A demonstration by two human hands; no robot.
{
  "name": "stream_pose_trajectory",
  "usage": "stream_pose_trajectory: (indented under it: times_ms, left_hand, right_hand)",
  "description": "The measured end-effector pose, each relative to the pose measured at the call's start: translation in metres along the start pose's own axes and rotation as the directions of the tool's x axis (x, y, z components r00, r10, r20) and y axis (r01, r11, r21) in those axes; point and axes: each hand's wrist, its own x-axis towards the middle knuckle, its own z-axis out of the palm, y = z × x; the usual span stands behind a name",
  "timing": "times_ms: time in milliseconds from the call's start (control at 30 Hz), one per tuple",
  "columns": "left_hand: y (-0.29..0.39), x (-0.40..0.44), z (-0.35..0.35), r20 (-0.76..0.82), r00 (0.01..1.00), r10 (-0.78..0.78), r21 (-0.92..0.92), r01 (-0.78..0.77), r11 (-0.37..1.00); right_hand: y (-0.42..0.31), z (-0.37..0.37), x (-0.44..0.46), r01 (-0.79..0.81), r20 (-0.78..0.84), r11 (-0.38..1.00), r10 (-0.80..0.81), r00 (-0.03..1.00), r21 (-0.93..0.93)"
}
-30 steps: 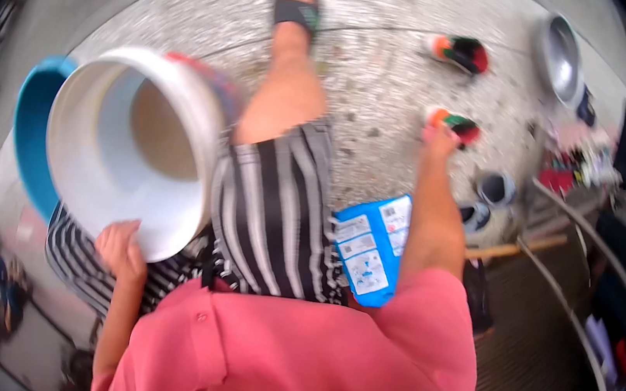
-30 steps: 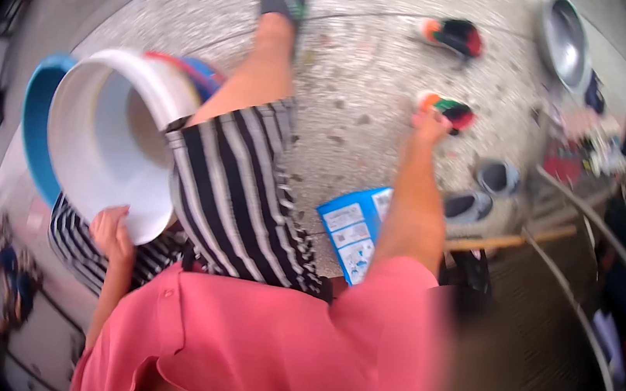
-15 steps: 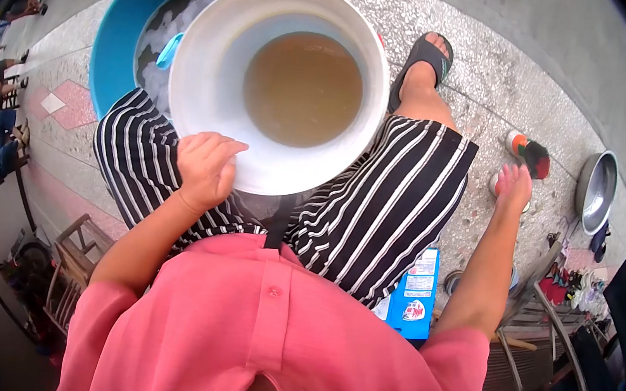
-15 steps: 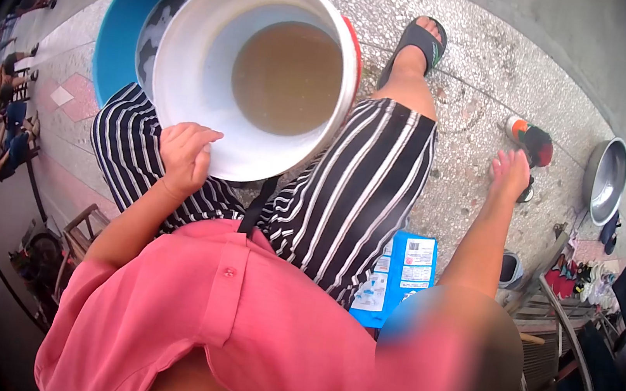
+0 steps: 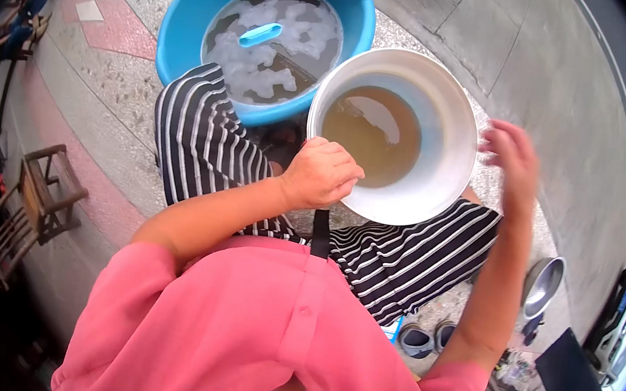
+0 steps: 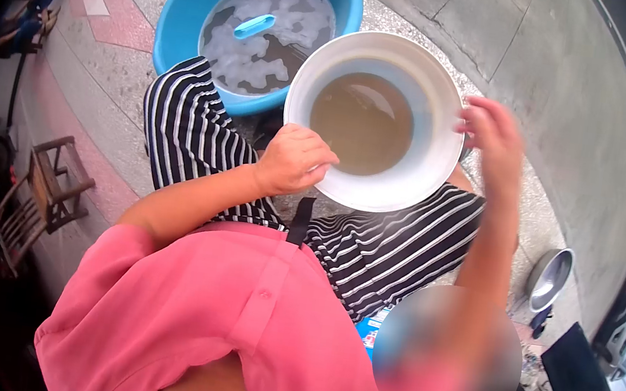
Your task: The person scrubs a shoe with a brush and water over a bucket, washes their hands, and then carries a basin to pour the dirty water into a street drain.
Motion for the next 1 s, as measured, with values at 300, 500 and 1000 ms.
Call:
stream_pose_trajectory:
  times_ms: [300, 500, 1000]
  left_hand:
    - [-0.035, 0.027, -0.005, 0.005, 1.000, 0.006, 0.042, -0.006, 0.999]
    - [-0.037, 0.031, -0.010, 0.042, 0.999, 0.029, 0.015, -0.029, 0.999]
    - [-0.034, 0.034, -0.013, 0.144, 0.989, -0.028, 0.096, 0.014, 0.995]
  right_hand:
    - [0.105, 0.154, 0.113, -0.346, 0.238, 0.929, 0.368, 0.899, -0.130]
    - [0.285, 0.166, 0.140, -0.148, -0.048, 0.791, 0.149, 0.988, -0.594]
    - [0.183, 0.214, 0.123, -0.790, 0.648, 0.246, 0.464, 0.604, 0.561]
